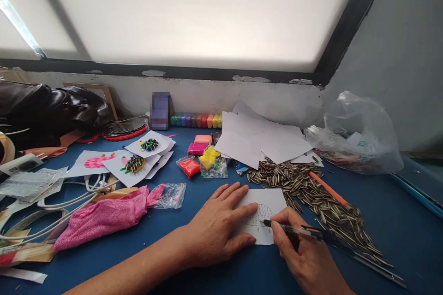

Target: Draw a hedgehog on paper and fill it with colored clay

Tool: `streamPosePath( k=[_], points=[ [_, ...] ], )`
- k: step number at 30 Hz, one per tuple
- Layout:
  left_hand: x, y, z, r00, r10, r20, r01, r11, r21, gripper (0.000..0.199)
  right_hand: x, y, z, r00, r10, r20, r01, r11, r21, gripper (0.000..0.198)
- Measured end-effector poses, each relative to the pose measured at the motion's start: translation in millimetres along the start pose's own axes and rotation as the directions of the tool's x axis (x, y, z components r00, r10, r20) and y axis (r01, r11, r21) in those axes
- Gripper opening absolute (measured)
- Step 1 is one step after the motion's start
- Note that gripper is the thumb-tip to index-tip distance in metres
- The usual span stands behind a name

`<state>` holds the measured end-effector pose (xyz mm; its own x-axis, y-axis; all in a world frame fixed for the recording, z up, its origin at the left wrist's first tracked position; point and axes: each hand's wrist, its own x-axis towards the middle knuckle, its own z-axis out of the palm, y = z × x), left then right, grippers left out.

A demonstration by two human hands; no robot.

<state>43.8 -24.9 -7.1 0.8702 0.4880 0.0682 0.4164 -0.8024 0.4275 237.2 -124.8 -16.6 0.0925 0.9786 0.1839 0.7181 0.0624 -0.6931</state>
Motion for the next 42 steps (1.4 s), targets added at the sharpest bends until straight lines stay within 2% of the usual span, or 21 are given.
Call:
streamPosePath(
  k=[4, 10, 18, 30, 42],
  points=[
    [0.5, 0.2, -0.5, 1.000, 0.002, 0.006, -0.002, 1.000, 0.003, 0.059, 0.6, 1.4, -0.5, 1.000, 0.002, 0.018, -0.002, 1.000, 0.019, 0.024],
    [-0.1, -0.3, -0.8, 1.000, 0.000, 0.006, 0.000, 1.000, 0.010, 0.060, -0.3, 2.7, -0.5, 1.000, -0.010, -0.028, 0.009, 1.000, -0.014, 0.024],
    [0.3, -0.4, 0.2, 1.000, -0.003, 0.002, 0.003, 1.000, -0.008, 0.061, -0.3, 0.5, -1.4, 0.999, -0.005, 0.039, 0.005, 1.000, -0.009, 0.024],
    [-0.3, -2.1, 1.8, 1.000, 0.000, -0.014, -0.001, 1.000, -0.010, 0.059, 0.7, -2.2, -1.5, 0.998, -0.062, -0.023, 0.061, 0.997, -0.048, 0.023],
    [-1.0, -1.9, 1.8, 1.000, 0.005, -0.028, -0.005, 1.000, -0.017, 0.059, 0.2, -3.4, -2.9, 1.000, -0.027, 0.012, 0.027, 0.999, -0.038, 0.024]
  ],
)
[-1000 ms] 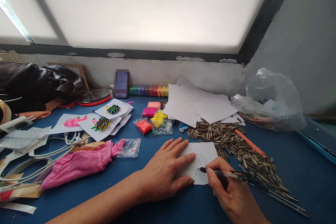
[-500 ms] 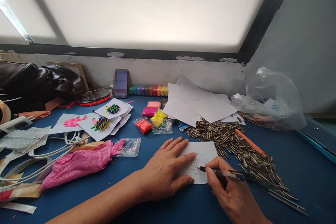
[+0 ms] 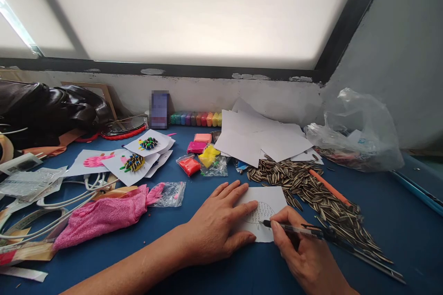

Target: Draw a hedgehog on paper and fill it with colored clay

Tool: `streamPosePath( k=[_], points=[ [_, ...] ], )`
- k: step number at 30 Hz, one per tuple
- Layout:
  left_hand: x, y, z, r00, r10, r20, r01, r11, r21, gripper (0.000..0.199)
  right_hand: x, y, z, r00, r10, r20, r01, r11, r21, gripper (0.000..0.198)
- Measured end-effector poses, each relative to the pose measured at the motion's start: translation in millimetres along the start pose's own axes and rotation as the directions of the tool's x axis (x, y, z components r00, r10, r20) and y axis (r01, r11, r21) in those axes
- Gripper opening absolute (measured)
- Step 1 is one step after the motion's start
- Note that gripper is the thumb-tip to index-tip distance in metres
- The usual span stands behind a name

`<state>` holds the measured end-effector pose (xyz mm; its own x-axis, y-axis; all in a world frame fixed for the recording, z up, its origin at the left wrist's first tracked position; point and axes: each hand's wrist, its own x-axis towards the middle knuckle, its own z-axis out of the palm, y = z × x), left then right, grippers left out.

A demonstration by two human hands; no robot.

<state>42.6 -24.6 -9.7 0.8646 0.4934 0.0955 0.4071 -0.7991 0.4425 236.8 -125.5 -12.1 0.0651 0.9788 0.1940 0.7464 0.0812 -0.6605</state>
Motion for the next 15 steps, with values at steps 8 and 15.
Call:
streamPosePath(
  k=[8, 15],
  points=[
    [0.5, 0.4, -1.3, 1.000, 0.001, 0.008, -0.001, 1.000, 0.015, 0.059, -1.5, 2.0, -0.6, 1.000, 0.025, 0.009, -0.025, 0.998, 0.052, 0.027],
    [-0.1, -0.4, -0.9, 1.000, 0.004, 0.008, -0.004, 1.000, 0.002, 0.060, 3.5, 4.6, -4.8, 0.990, 0.106, -0.097, -0.101, 0.994, 0.052, 0.029]
  ],
)
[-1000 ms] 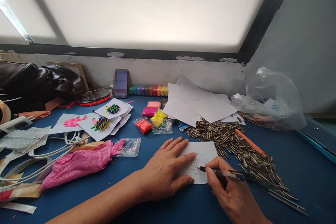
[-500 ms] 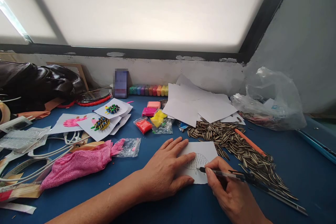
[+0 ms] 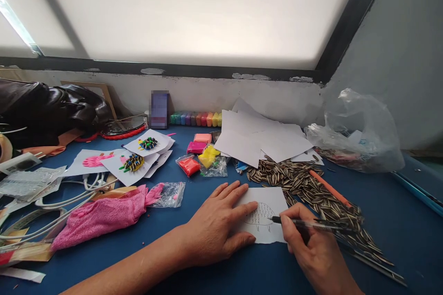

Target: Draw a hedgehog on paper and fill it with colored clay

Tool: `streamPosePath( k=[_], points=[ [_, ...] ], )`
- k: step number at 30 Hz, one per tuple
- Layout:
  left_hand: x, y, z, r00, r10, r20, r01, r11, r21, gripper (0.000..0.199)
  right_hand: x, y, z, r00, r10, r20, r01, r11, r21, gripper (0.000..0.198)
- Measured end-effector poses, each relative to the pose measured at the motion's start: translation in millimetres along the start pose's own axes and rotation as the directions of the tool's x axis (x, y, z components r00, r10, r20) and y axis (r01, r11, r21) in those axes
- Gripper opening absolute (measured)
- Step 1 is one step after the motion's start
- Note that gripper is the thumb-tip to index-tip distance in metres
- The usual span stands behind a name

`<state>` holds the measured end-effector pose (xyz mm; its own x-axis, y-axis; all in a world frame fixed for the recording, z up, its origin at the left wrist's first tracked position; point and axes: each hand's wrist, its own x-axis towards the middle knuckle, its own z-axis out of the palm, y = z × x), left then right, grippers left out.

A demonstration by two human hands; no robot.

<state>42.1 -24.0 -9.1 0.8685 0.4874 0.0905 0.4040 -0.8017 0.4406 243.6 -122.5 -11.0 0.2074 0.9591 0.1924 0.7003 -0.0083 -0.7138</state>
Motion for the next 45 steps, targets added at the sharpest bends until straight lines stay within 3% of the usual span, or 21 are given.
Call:
streamPosePath(
  k=[19, 28, 45],
  points=[
    [1.3, 1.8, -0.4, 1.000, -0.013, 0.010, 0.013, 1.000, 0.000, 0.060, -1.5, 0.8, 2.2, 0.995, -0.055, 0.079, 0.056, 0.998, -0.012, 0.025],
    [-0.3, -0.3, 1.3, 1.000, -0.001, -0.006, 0.001, 1.000, -0.008, 0.059, -0.5, -1.3, 1.7, 0.991, -0.130, 0.007, 0.130, 0.989, -0.067, 0.023],
    [0.5, 1.0, -0.9, 1.000, -0.004, 0.018, 0.004, 1.000, 0.023, 0.060, -1.1, 0.4, 1.3, 0.993, -0.096, 0.068, 0.098, 0.995, -0.034, 0.022]
  ],
)
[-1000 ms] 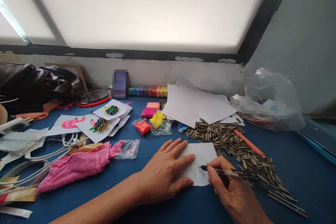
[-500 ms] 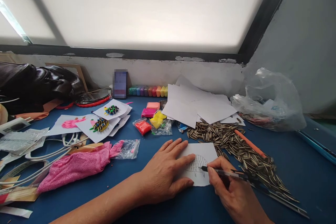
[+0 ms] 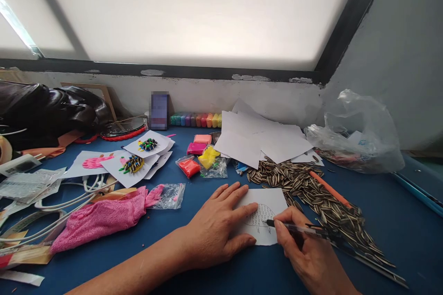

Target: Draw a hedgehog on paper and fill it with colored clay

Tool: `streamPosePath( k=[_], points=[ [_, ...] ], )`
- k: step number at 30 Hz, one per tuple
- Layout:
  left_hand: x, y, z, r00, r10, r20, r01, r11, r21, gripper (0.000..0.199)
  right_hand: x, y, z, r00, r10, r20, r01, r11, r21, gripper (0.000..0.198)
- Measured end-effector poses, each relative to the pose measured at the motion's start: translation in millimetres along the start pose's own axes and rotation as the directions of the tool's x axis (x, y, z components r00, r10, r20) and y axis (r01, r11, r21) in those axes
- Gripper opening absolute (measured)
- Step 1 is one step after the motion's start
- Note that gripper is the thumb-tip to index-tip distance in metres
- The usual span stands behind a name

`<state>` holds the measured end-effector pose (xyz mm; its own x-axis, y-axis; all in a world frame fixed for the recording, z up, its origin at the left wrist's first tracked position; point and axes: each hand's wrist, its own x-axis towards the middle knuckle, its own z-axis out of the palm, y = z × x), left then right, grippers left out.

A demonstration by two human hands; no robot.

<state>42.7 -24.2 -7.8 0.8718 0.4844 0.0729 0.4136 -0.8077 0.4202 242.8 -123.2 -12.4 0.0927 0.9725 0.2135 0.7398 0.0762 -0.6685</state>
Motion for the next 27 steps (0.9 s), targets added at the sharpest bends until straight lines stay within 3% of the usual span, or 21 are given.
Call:
streamPosePath(
  k=[9, 18, 27],
  points=[
    [-0.4, 0.0, 1.1, 1.000, -0.005, -0.006, 0.005, 1.000, -0.011, 0.059, -1.1, -1.7, -0.3, 0.999, 0.041, -0.025, -0.040, 0.998, 0.044, 0.028],
    [-0.3, -0.7, 1.2, 1.000, -0.010, 0.007, 0.010, 1.000, -0.014, 0.060, 1.8, -6.0, -0.8, 0.995, -0.067, -0.077, 0.065, 0.998, -0.024, 0.025],
    [1.4, 0.2, -0.7, 0.999, -0.019, 0.038, 0.019, 1.000, 0.000, 0.061, -0.3, -5.0, -1.8, 0.999, -0.040, -0.015, 0.040, 0.999, -0.009, 0.025]
  ],
)
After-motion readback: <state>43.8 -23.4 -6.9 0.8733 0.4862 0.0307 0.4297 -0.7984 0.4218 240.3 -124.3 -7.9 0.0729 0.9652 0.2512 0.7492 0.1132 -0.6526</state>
